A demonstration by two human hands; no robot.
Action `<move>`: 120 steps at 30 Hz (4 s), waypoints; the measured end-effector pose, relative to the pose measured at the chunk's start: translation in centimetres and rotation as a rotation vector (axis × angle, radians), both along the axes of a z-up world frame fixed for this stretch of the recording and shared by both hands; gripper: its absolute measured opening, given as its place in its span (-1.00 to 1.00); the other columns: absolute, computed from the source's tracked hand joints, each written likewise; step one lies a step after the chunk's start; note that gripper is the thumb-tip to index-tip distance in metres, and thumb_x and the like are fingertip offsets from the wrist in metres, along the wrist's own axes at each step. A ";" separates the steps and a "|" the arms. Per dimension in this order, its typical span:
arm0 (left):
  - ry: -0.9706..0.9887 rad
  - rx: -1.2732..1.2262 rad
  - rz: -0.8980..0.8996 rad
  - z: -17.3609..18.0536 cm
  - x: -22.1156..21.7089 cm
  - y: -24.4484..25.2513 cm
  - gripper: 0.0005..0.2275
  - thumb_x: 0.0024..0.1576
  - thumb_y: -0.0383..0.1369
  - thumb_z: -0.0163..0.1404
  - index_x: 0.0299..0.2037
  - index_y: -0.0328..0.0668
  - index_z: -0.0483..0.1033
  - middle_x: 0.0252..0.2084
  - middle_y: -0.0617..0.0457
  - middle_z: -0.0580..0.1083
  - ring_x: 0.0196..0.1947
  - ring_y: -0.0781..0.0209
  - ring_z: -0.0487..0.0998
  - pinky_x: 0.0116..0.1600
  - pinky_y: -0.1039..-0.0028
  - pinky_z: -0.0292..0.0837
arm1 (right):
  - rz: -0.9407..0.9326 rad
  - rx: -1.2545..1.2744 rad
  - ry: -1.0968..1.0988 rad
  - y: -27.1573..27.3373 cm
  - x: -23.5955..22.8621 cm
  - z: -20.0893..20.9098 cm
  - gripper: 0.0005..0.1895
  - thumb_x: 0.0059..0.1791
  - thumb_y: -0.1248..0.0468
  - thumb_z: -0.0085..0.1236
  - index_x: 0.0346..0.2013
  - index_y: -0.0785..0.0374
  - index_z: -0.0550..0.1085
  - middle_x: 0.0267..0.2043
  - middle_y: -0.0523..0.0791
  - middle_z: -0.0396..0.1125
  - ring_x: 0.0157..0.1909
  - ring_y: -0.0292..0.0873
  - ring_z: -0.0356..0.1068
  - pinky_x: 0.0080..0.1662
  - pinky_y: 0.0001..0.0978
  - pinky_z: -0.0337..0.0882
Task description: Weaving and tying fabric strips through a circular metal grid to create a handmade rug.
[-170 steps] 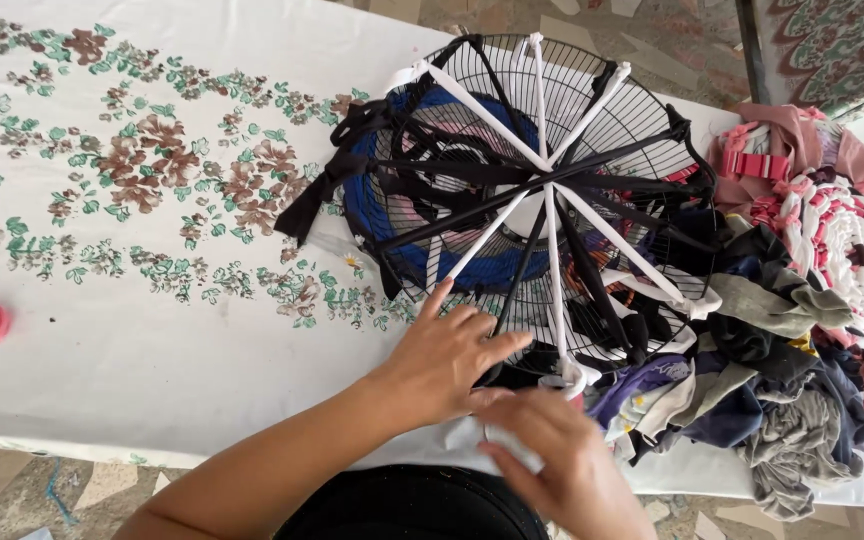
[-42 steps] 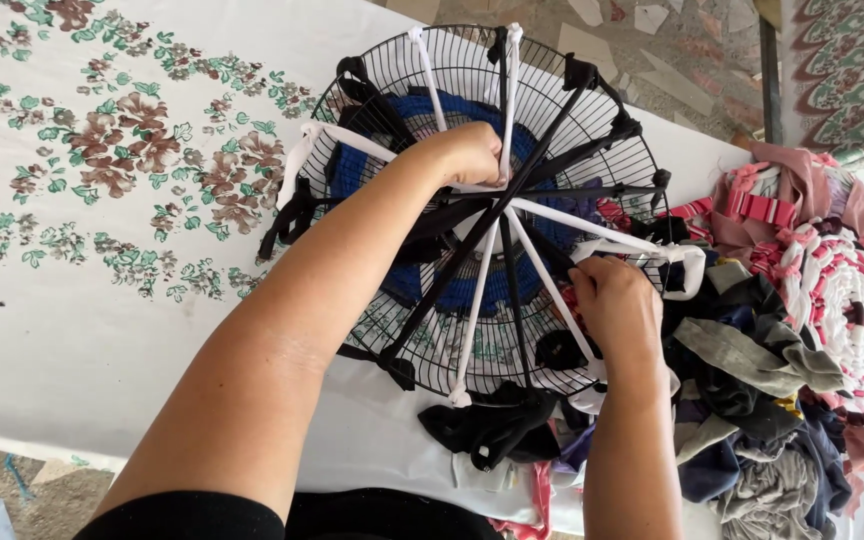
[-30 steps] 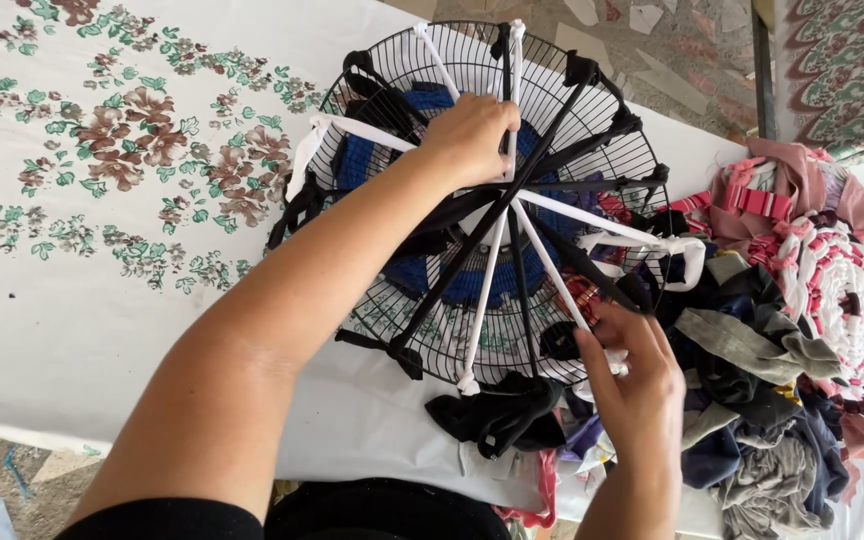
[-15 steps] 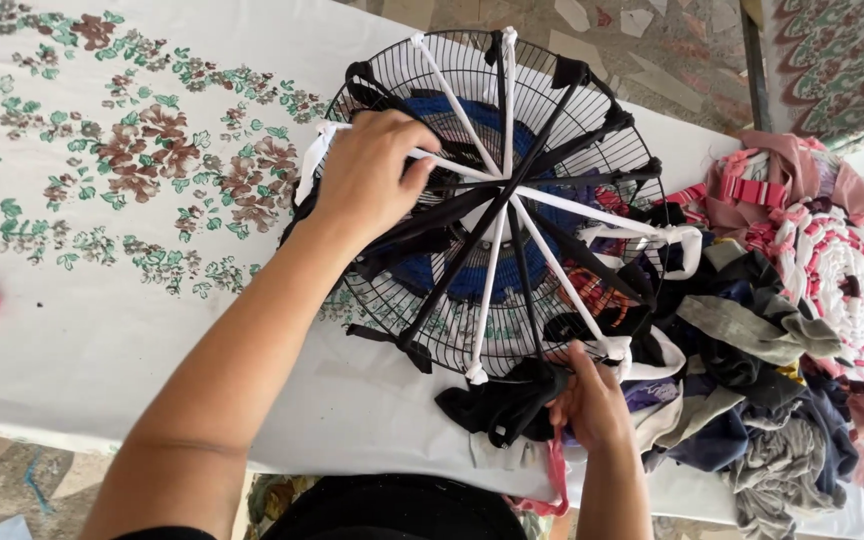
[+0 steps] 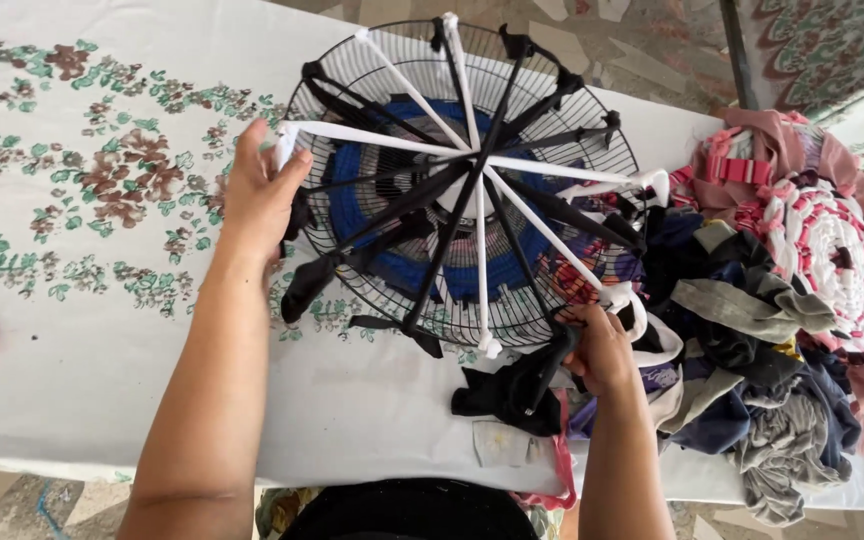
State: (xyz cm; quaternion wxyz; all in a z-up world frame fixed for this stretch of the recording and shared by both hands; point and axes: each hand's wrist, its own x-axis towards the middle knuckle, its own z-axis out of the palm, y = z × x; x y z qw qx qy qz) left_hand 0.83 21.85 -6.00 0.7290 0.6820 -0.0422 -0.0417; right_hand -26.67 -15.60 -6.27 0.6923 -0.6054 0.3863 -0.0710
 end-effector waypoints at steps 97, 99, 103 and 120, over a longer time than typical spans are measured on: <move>-0.746 0.386 -0.480 6.9 -15.4 -9.2 -0.57 0.23 -0.18 0.08 0.23 -0.26 0.37 -0.11 -0.12 0.55 -0.23 -0.04 0.61 -0.18 0.24 0.48 | 0.487 -0.977 -0.318 11.5 2.2 10.7 -0.88 0.04 0.38 0.13 -0.14 0.35 0.47 -0.35 -0.12 0.48 -0.34 -0.36 0.51 -0.29 -0.49 0.48; -0.434 0.463 -0.639 5.5 -14.8 -10.0 -0.76 0.31 -0.18 -0.02 0.01 -0.14 0.51 -0.34 0.07 0.59 -0.40 0.14 0.59 -0.29 0.34 0.47 | 0.481 -0.875 -0.095 11.2 2.1 11.4 -0.86 -0.02 0.31 0.29 -0.23 0.31 0.54 -0.53 -0.14 0.35 -0.50 -0.36 0.18 -0.43 -0.45 0.26; -0.113 0.246 -0.398 2.6 -9.9 -6.0 -0.81 0.29 -0.28 -0.06 -0.17 -0.09 0.63 -0.48 0.17 0.54 -0.57 0.42 0.42 -0.45 0.52 0.37 | 0.545 -0.844 -0.046 3.9 0.7 9.1 -0.85 -0.07 0.32 0.32 -0.25 0.29 0.58 -0.50 -0.22 0.36 -0.47 -0.43 0.21 -0.43 -0.51 0.22; -0.211 -0.003 -0.962 7.6 -14.3 -6.0 -0.71 0.25 -0.13 -0.02 -0.02 -0.10 0.59 -0.21 0.14 0.59 -0.31 0.41 0.54 -0.19 0.52 0.51 | 0.762 -0.775 -0.297 10.6 5.3 8.7 -0.29 -0.22 0.33 0.33 0.23 0.31 0.39 -0.38 -0.15 0.40 -0.27 -0.33 0.40 -0.18 -0.48 0.40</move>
